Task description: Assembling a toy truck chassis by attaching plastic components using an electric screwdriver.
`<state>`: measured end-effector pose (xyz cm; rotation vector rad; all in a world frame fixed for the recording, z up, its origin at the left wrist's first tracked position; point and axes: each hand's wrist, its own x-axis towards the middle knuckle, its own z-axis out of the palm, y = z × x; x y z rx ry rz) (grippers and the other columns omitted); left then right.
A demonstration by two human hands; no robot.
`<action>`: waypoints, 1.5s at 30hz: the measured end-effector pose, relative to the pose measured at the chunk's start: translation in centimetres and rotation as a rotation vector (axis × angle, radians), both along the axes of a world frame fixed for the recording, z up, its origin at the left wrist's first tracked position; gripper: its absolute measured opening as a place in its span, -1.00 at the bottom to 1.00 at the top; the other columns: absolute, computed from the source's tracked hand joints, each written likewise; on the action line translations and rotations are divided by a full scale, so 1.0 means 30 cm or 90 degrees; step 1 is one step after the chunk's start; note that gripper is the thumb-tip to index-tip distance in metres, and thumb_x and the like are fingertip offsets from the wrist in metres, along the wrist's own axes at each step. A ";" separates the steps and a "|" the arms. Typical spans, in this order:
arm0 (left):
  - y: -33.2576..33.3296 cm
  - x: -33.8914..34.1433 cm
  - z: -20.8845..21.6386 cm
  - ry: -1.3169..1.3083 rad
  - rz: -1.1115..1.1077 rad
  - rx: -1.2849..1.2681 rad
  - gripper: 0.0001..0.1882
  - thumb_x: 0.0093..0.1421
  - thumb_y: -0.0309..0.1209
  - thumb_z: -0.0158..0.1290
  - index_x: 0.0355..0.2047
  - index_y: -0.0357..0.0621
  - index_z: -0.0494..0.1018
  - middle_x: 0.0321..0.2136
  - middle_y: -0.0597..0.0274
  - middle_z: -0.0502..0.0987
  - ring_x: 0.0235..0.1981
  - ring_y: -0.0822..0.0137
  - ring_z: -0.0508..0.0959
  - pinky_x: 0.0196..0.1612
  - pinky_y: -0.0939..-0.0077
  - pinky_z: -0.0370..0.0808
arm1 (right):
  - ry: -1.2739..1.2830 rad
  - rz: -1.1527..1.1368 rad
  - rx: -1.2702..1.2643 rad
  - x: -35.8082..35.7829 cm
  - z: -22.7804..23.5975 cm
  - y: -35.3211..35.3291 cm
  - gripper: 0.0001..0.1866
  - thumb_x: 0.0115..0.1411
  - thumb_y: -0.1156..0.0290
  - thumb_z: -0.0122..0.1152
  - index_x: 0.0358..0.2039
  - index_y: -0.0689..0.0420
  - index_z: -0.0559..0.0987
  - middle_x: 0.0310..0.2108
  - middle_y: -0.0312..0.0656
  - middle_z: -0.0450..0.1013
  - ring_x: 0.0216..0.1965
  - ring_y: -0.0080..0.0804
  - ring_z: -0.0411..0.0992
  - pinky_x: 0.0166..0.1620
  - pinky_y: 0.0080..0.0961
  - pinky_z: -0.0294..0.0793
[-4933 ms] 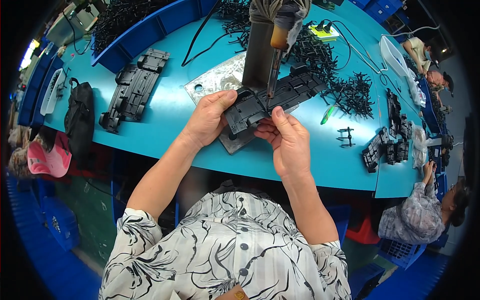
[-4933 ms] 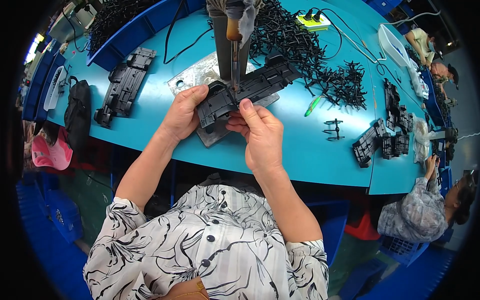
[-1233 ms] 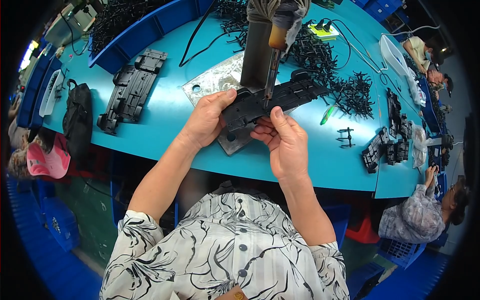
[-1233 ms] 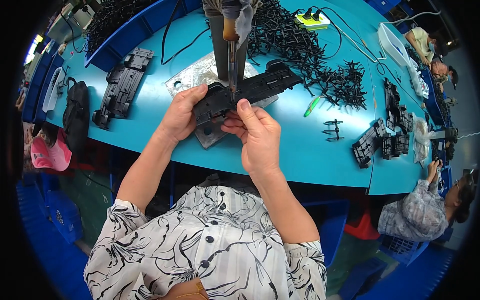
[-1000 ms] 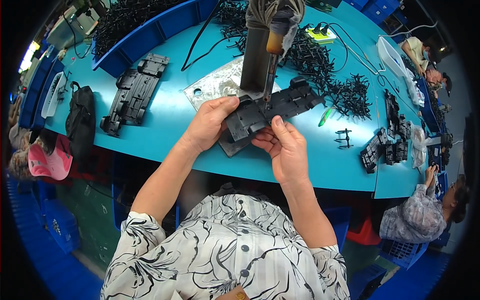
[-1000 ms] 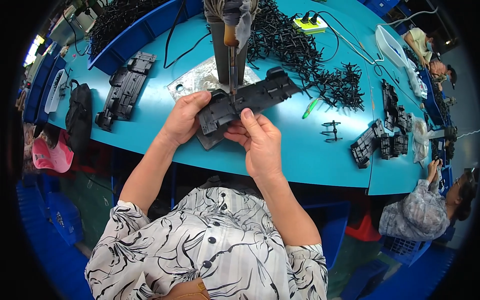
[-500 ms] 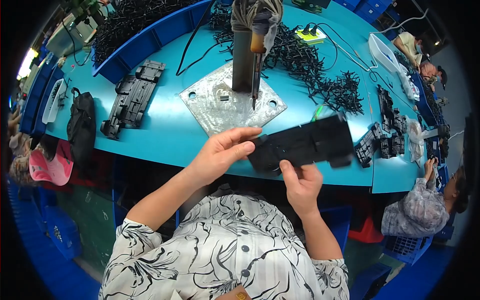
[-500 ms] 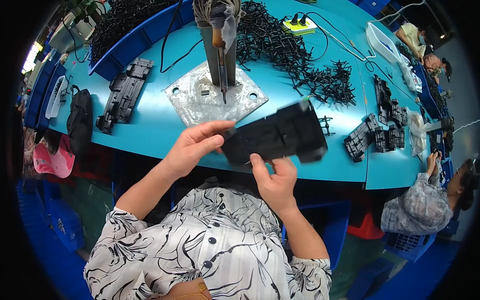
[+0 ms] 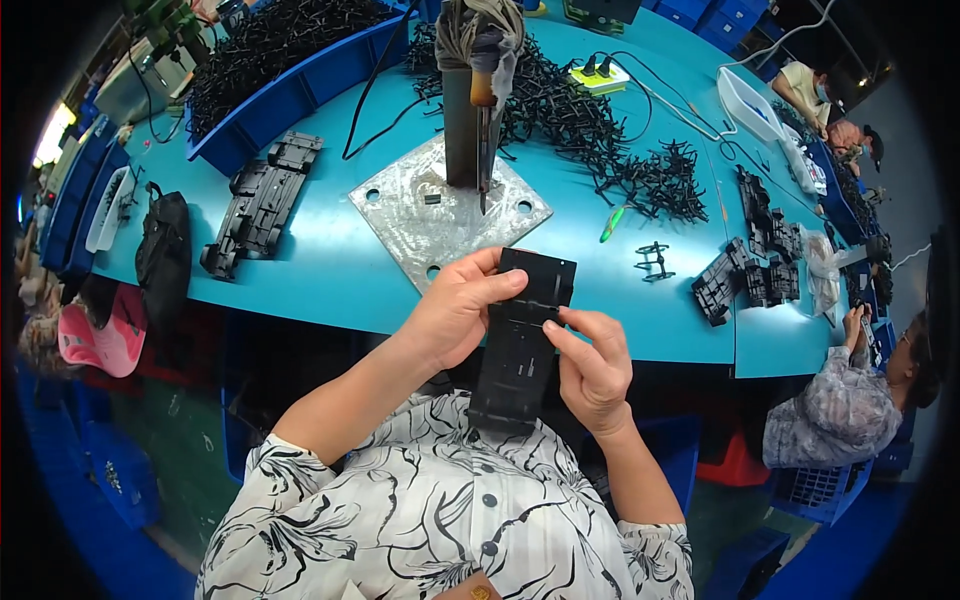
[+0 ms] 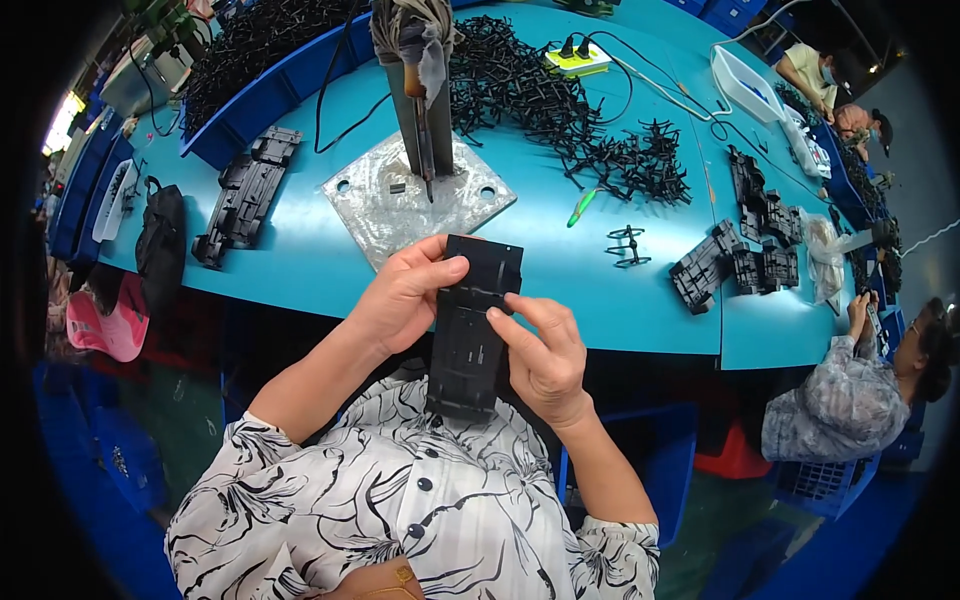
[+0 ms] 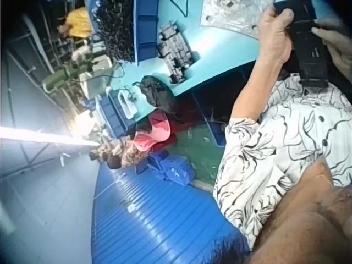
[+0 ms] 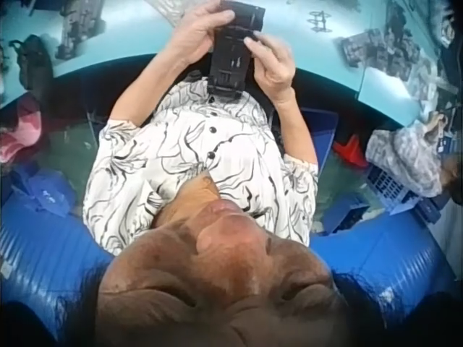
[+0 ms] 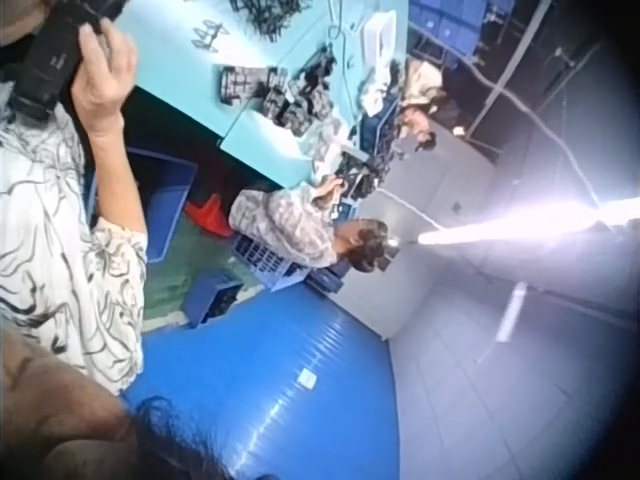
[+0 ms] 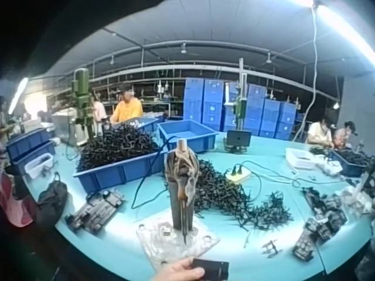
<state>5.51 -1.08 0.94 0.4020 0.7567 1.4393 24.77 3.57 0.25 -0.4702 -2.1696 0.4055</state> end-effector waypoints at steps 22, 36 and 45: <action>-0.182 0.079 -0.060 0.032 0.043 -0.002 -0.81 0.18 -0.56 0.10 -0.21 -0.22 0.37 -0.23 0.21 0.48 -0.20 0.50 0.48 -0.10 0.57 0.48 | 0.300 0.006 -0.912 -0.035 0.020 -0.122 -0.94 0.16 0.54 0.18 -0.42 0.25 0.51 -0.46 -0.36 0.45 -0.42 -0.72 0.32 -0.27 -0.72 0.31; -0.184 0.102 -0.042 0.095 0.095 -0.024 -0.91 0.21 -0.55 0.03 -0.27 -0.22 0.38 -0.31 0.23 0.52 -0.30 0.50 0.51 -0.18 0.57 0.48 | 0.320 0.116 -0.902 -0.016 -0.022 -0.137 -0.83 0.17 0.51 0.21 -0.23 0.27 0.49 -0.32 -0.30 0.48 -0.32 -0.68 0.37 -0.21 -0.70 0.38; -0.187 0.121 -0.026 0.188 0.119 -0.003 -0.92 0.23 -0.54 0.04 -0.28 -0.20 0.37 -0.33 0.30 0.50 -0.32 0.60 0.45 -0.20 0.68 0.45 | 0.291 0.091 -0.874 -0.004 -0.007 -0.135 -0.86 0.18 0.54 0.17 -0.24 0.27 0.50 -0.36 -0.32 0.47 -0.35 -0.68 0.36 -0.23 -0.70 0.35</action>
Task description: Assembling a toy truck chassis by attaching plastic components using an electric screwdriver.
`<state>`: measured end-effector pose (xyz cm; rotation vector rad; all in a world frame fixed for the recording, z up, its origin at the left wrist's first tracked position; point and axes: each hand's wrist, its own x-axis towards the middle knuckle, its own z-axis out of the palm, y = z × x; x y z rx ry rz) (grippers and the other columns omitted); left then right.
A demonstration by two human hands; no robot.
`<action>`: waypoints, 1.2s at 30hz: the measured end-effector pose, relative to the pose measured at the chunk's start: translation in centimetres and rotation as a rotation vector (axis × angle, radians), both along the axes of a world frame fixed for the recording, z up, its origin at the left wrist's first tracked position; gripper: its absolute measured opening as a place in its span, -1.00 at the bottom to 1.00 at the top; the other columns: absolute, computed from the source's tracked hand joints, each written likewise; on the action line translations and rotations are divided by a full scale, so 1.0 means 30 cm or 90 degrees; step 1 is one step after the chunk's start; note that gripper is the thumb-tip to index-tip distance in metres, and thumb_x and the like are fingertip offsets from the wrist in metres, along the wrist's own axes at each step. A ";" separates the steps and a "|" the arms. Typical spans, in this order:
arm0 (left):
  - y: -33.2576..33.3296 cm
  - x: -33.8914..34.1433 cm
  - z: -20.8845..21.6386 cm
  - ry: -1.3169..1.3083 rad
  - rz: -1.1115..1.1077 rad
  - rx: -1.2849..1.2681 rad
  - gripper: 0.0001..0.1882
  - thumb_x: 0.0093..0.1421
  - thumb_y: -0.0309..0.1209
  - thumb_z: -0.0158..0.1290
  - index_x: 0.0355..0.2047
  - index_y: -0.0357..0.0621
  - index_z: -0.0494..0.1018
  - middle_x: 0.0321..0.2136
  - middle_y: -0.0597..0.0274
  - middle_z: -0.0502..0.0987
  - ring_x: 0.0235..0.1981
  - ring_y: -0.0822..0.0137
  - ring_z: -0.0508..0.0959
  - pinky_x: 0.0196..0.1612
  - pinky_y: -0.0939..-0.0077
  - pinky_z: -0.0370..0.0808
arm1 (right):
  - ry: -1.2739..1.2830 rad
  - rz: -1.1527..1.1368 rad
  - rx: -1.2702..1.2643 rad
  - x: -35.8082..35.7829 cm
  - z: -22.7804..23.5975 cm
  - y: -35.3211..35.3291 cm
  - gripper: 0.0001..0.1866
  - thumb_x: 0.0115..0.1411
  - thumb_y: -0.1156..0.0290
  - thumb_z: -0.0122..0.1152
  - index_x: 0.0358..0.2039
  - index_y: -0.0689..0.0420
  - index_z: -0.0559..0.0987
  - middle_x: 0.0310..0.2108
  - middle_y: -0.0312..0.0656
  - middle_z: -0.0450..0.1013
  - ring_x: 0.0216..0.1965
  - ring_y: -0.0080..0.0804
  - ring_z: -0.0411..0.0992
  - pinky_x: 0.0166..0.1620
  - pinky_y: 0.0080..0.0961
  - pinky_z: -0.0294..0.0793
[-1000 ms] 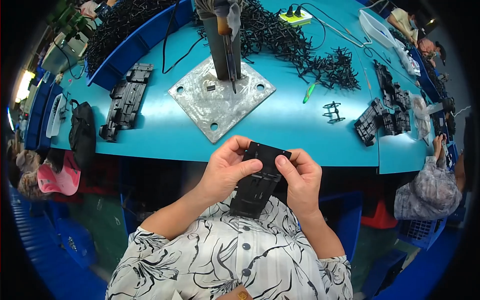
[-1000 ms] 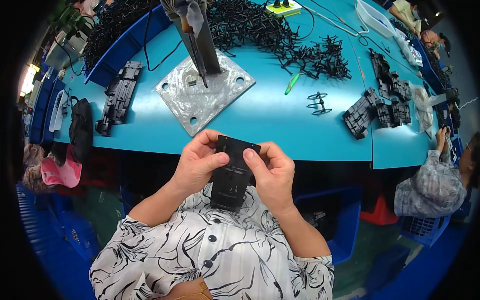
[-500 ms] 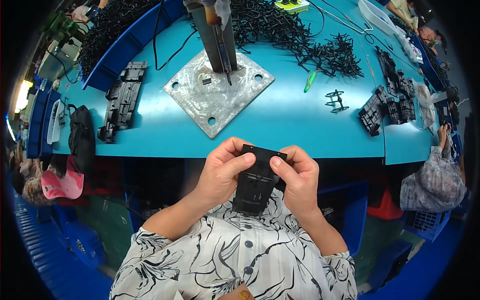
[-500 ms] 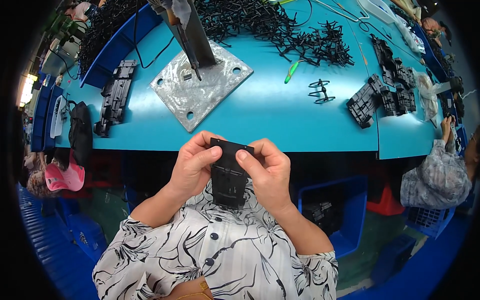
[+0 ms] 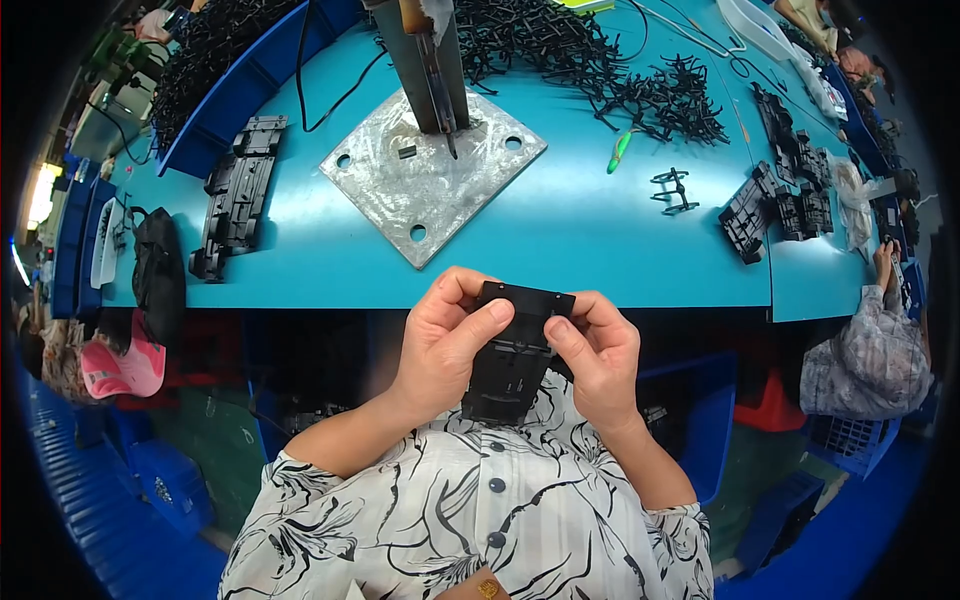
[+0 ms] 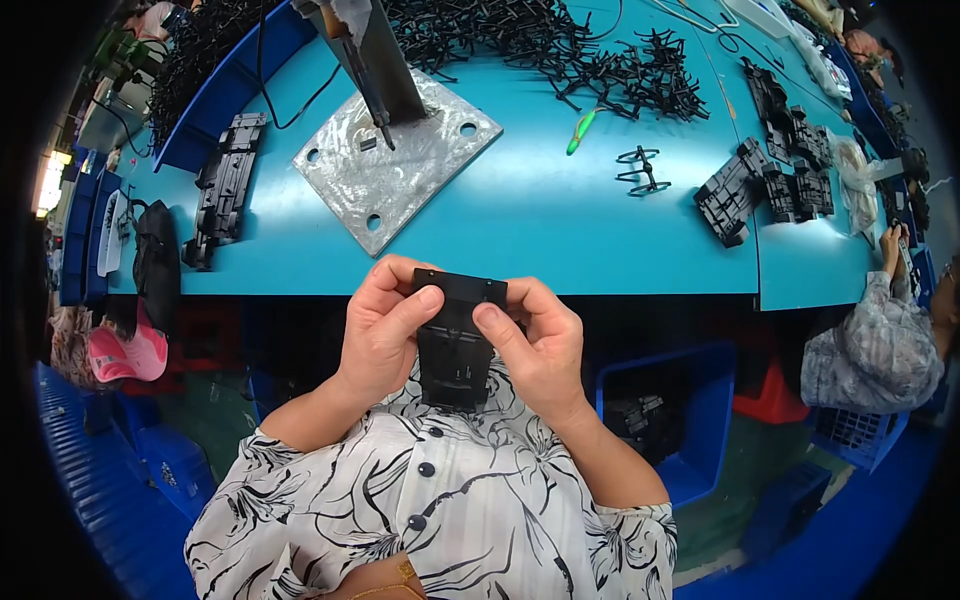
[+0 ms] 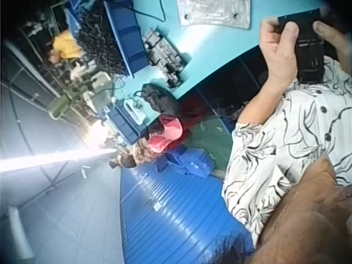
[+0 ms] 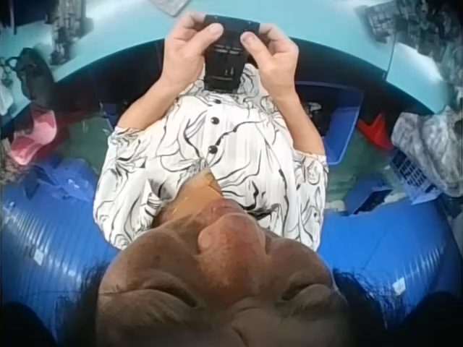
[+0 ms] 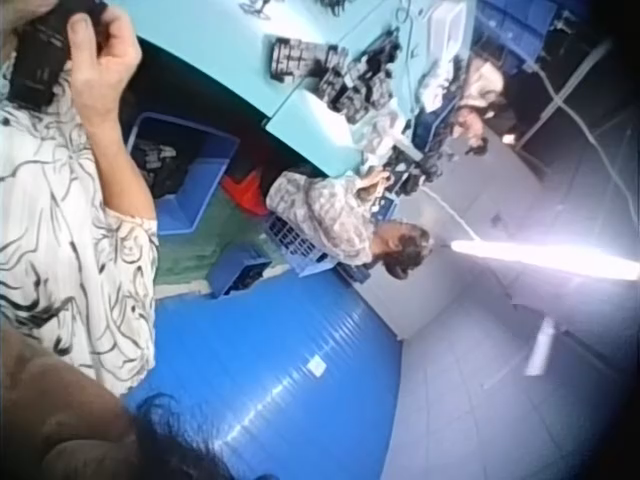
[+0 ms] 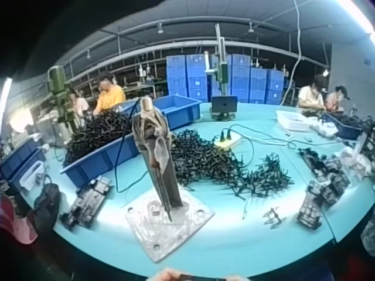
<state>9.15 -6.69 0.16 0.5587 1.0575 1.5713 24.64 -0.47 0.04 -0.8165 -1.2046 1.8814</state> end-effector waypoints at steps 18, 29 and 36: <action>-0.014 -0.003 -0.009 -0.013 -0.006 0.020 -0.90 0.24 -0.57 -0.02 -0.23 -0.23 0.36 -0.26 0.20 0.52 -0.24 0.49 0.50 -0.10 0.55 0.44 | -0.025 0.026 -0.044 -0.008 0.023 0.008 -0.88 0.14 0.60 0.19 -0.30 0.23 0.46 -0.39 -0.28 0.47 -0.31 -0.63 0.39 -0.20 -0.68 0.38; -0.010 0.008 -0.003 -0.022 0.016 0.023 -0.89 0.25 -0.56 0.01 -0.24 -0.21 0.33 -0.28 0.27 0.46 -0.29 0.60 0.43 -0.18 0.68 0.45 | -0.182 -0.112 0.373 -0.005 -0.041 -0.026 -0.73 0.05 0.73 0.27 -0.23 0.25 0.48 -0.20 -0.18 0.38 -0.28 -0.55 0.41 -0.23 -0.67 0.47; -0.012 0.013 -0.016 -0.006 0.018 0.031 -0.88 0.24 -0.56 0.02 -0.23 -0.23 0.33 -0.27 0.27 0.46 -0.29 0.61 0.42 -0.19 0.70 0.45 | -0.241 -0.110 0.536 0.004 -0.031 -0.005 -0.77 0.04 0.71 0.28 -0.27 0.25 0.51 -0.26 -0.19 0.40 -0.31 -0.59 0.39 -0.29 -0.69 0.43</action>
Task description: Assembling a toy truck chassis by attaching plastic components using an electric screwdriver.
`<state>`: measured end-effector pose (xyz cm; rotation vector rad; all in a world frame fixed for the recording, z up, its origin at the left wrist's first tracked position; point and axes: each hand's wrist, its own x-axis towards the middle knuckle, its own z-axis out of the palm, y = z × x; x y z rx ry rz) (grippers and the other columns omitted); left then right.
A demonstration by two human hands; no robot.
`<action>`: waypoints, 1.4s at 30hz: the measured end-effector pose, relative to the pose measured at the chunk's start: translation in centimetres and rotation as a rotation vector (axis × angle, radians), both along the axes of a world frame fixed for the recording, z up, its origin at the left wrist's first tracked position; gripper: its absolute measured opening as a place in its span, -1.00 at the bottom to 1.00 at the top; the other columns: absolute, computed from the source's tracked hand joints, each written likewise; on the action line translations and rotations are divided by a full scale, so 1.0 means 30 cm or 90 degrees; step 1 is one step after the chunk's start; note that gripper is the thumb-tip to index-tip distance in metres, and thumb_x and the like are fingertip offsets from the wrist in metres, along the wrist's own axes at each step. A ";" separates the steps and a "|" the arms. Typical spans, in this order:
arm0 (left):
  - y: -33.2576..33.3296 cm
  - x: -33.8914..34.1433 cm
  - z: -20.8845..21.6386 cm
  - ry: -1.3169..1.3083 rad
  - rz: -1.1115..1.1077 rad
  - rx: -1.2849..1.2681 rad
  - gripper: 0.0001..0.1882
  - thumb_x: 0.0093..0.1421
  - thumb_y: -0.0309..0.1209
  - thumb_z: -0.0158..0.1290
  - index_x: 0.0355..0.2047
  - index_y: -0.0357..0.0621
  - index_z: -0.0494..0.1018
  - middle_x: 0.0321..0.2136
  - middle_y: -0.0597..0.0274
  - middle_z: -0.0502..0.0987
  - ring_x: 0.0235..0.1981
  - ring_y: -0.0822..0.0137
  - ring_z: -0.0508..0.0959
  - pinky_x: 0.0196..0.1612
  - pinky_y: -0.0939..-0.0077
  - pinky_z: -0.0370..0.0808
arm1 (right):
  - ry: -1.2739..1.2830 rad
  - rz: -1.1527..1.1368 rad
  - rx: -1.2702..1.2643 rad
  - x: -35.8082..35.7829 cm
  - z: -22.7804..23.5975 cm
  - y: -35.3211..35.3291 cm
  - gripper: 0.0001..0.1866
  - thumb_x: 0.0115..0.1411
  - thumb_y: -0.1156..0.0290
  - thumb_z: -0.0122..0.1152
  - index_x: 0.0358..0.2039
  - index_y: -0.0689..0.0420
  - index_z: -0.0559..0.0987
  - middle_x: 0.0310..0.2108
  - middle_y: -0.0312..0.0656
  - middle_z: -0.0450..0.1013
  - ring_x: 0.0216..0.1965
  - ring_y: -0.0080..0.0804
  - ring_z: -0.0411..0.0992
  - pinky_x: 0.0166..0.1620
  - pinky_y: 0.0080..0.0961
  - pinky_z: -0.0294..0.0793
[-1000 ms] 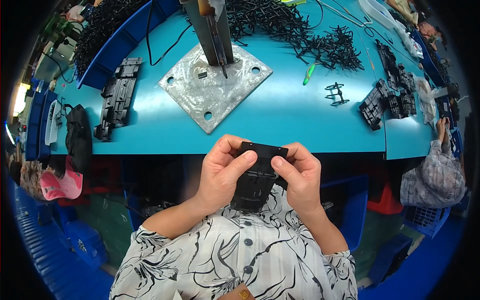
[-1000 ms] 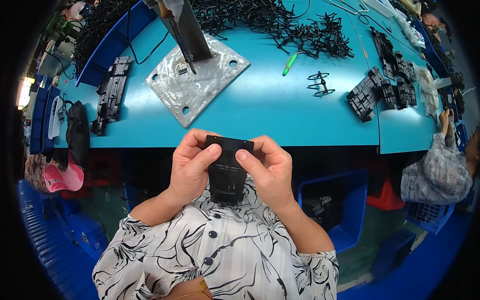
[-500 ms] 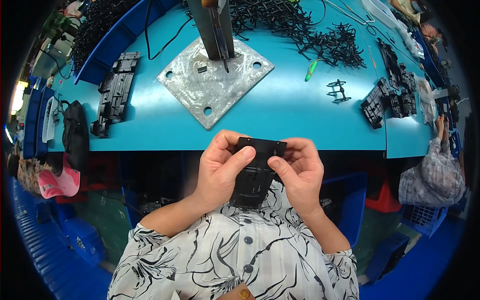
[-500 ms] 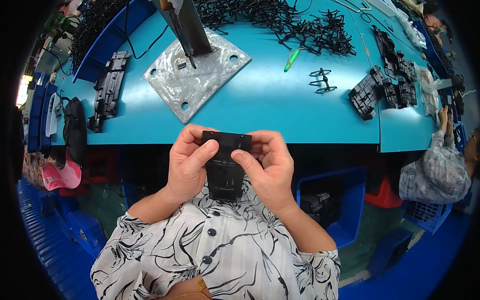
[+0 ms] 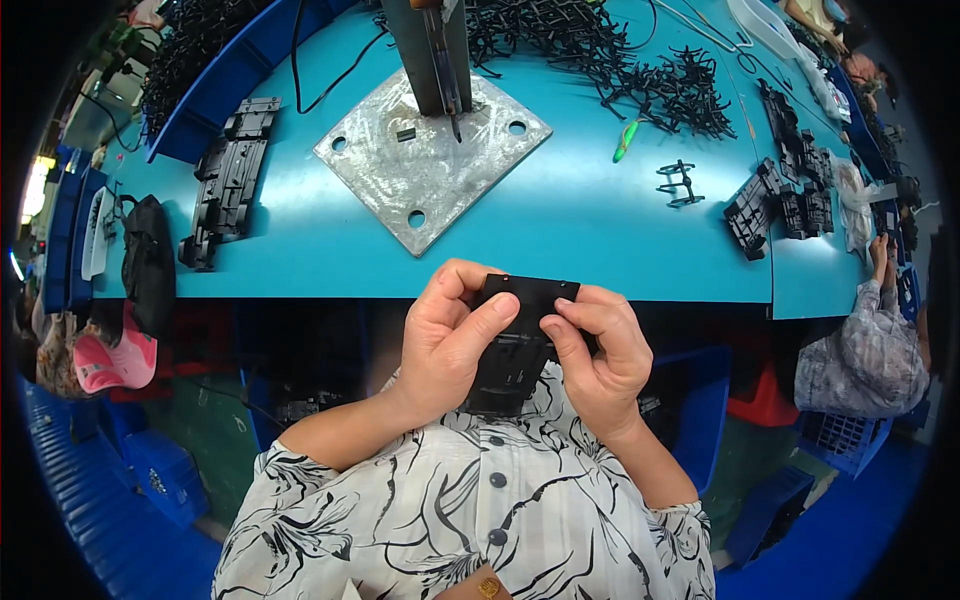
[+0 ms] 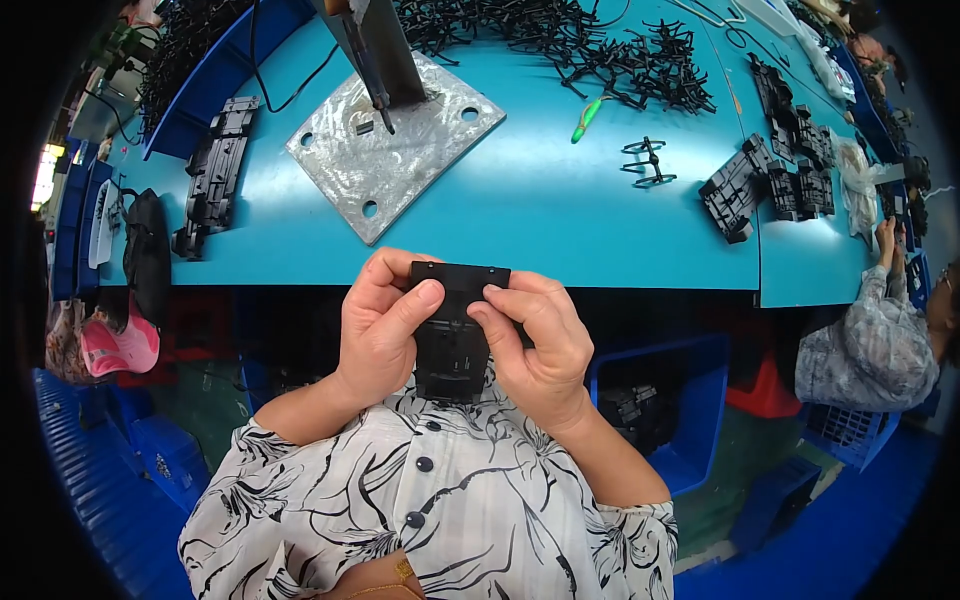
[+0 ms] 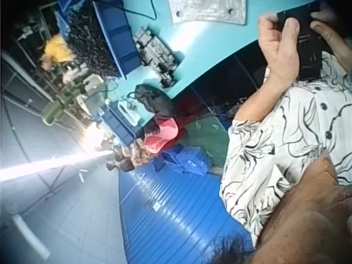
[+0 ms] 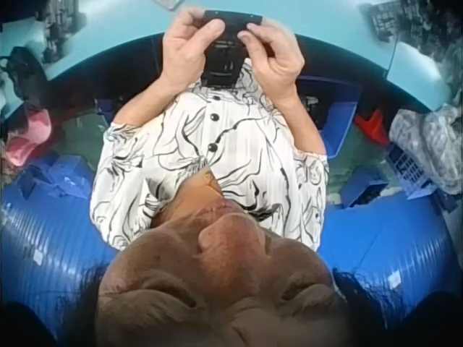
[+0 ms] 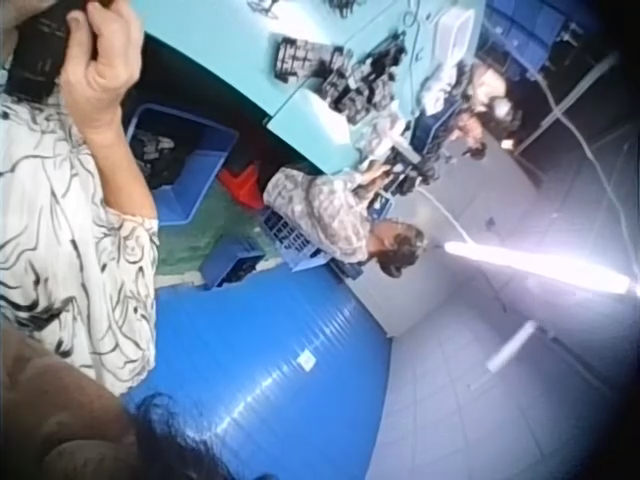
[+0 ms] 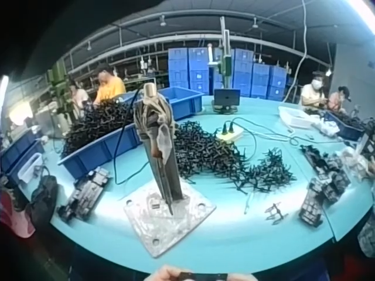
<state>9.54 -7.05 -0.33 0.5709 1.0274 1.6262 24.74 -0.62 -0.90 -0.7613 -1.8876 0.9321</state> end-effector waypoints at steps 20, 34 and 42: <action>0.078 -0.008 0.092 0.162 -0.003 0.147 -0.80 0.23 -0.60 0.01 -0.12 -0.28 0.40 -0.16 0.21 0.42 -0.20 0.51 0.44 -0.10 0.63 0.42 | -0.129 -0.086 0.205 -0.057 0.102 0.049 -0.38 0.08 0.06 0.32 -0.07 0.38 0.47 -0.21 0.01 0.40 -0.23 -0.22 0.39 -0.24 -0.43 0.44; 0.131 -0.086 0.047 0.715 0.118 0.186 -0.68 0.13 -0.63 0.08 -0.07 -0.19 0.50 -0.12 0.19 0.55 -0.24 0.47 0.51 -0.25 0.61 0.43 | 0.297 0.111 -0.560 -0.067 0.070 0.073 -0.58 0.24 0.27 -0.17 -0.09 0.35 0.45 -0.19 -0.12 0.47 -0.17 -0.42 0.43 -0.07 -0.49 0.38; 0.103 -0.170 0.020 -0.061 -0.176 -0.109 -0.63 0.16 -0.41 0.17 -0.06 -0.32 0.43 -0.37 0.32 0.52 -0.42 0.59 0.44 -0.35 0.68 0.38 | 0.324 0.177 -0.641 -0.088 0.048 0.107 -0.58 0.26 0.24 -0.18 -0.11 0.32 0.46 -0.20 -0.13 0.50 -0.22 -0.44 0.46 -0.10 -0.54 0.41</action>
